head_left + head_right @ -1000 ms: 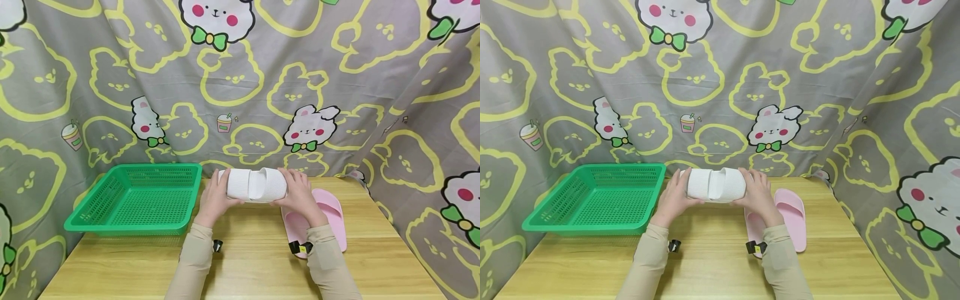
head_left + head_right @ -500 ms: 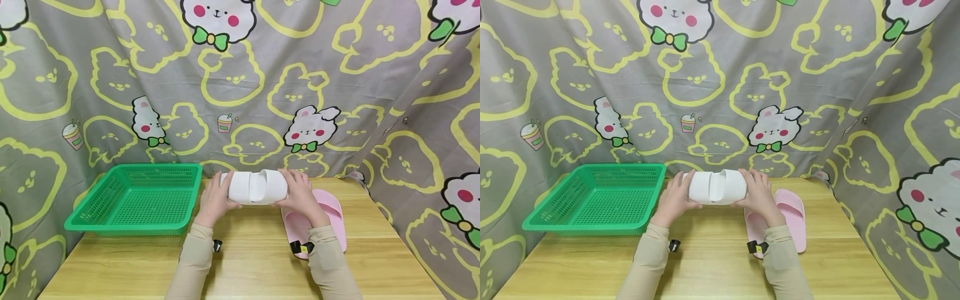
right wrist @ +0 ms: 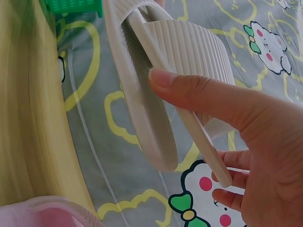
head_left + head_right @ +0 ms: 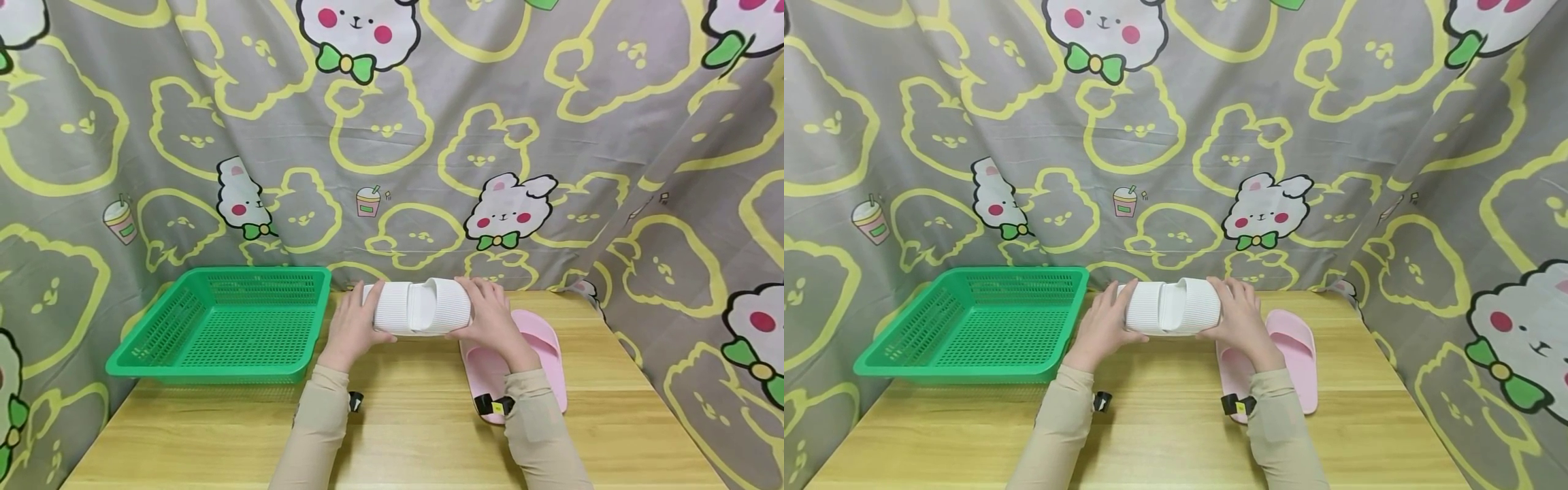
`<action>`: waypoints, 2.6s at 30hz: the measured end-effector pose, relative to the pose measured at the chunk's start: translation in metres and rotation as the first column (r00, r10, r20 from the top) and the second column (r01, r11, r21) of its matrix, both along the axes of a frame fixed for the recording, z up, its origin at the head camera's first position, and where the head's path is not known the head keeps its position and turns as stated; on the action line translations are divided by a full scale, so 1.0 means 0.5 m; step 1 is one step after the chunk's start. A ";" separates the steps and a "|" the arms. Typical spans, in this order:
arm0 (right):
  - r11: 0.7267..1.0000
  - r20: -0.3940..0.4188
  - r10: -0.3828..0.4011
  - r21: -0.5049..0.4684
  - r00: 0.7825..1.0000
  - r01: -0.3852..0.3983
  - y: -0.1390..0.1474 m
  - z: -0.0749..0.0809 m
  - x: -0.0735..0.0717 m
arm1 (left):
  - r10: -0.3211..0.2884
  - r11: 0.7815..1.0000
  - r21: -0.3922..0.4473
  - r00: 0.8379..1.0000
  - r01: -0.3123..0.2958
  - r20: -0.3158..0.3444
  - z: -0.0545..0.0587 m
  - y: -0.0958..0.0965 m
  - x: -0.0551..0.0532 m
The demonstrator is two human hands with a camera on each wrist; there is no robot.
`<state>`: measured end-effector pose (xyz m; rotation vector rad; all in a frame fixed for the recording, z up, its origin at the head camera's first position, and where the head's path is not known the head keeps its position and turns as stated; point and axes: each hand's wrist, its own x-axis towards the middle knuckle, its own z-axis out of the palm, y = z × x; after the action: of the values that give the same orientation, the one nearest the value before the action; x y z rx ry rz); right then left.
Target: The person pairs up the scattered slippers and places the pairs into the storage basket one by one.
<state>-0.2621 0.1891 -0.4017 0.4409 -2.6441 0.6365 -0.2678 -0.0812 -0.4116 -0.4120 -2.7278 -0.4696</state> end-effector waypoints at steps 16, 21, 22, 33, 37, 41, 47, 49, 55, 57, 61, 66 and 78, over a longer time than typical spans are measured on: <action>1.000 -0.012 0.003 -0.005 1.000 -0.004 0.001 0.000 0.002 | -0.041 0.999 0.025 0.997 0.043 -0.065 -0.001 0.005 0.001; 1.000 -0.010 0.003 -0.005 1.000 -0.003 0.000 0.001 0.002 | -0.052 0.998 0.031 0.996 0.054 -0.078 -0.001 0.008 0.001; 1.000 -0.008 0.003 -0.006 1.000 -0.003 0.000 0.002 0.002 | -0.053 0.998 0.033 0.995 0.056 -0.079 -0.001 0.008 0.001; 1.000 -0.023 0.009 -0.003 1.000 -0.009 0.000 0.002 0.001 | -0.066 0.997 0.042 0.992 0.071 -0.110 0.002 0.012 0.006; 1.000 -0.035 0.013 0.002 0.999 -0.013 0.000 0.002 0.001 | -0.065 0.997 0.042 0.993 0.069 -0.104 0.001 0.014 0.006; 1.000 -0.037 0.015 0.001 0.999 -0.015 0.001 0.003 0.001 | -0.066 0.996 0.055 0.995 0.070 -0.081 0.001 0.016 0.006; 1.000 -0.036 0.019 0.000 0.999 -0.019 0.003 0.003 0.001 | -0.069 0.995 0.065 0.995 0.073 -0.068 0.003 0.018 0.008; 1.000 -0.036 0.022 -0.003 0.999 -0.022 0.003 0.003 0.002 | -0.077 0.995 0.059 0.994 0.081 -0.078 0.002 0.019 0.008; 1.000 -0.037 0.030 -0.009 0.999 -0.030 0.005 0.004 0.003 | -0.081 0.995 0.043 0.992 0.085 -0.099 -0.001 0.020 0.008; 0.999 -0.038 0.032 -0.008 0.999 -0.032 0.005 0.004 0.002 | -0.080 0.995 0.042 0.991 0.085 -0.103 -0.002 0.021 0.007; 0.999 -0.040 0.037 -0.008 0.999 -0.037 0.006 0.002 0.001 | -0.090 0.994 0.047 0.989 0.096 -0.114 -0.002 0.023 0.008; 0.999 -0.045 0.041 -0.019 0.998 -0.042 0.006 0.003 0.002 | -0.098 0.993 0.054 0.987 0.106 -0.125 -0.001 0.024 0.009; 0.998 -0.057 0.054 -0.035 0.997 -0.056 0.000 0.002 0.003 | -0.101 0.993 0.044 0.986 0.108 -0.130 -0.003 0.024 0.009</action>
<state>-0.2608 0.1892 -0.4008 0.5148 -2.5708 0.6781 -0.2635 -0.0694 -0.4130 -0.5541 -2.5746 -0.5206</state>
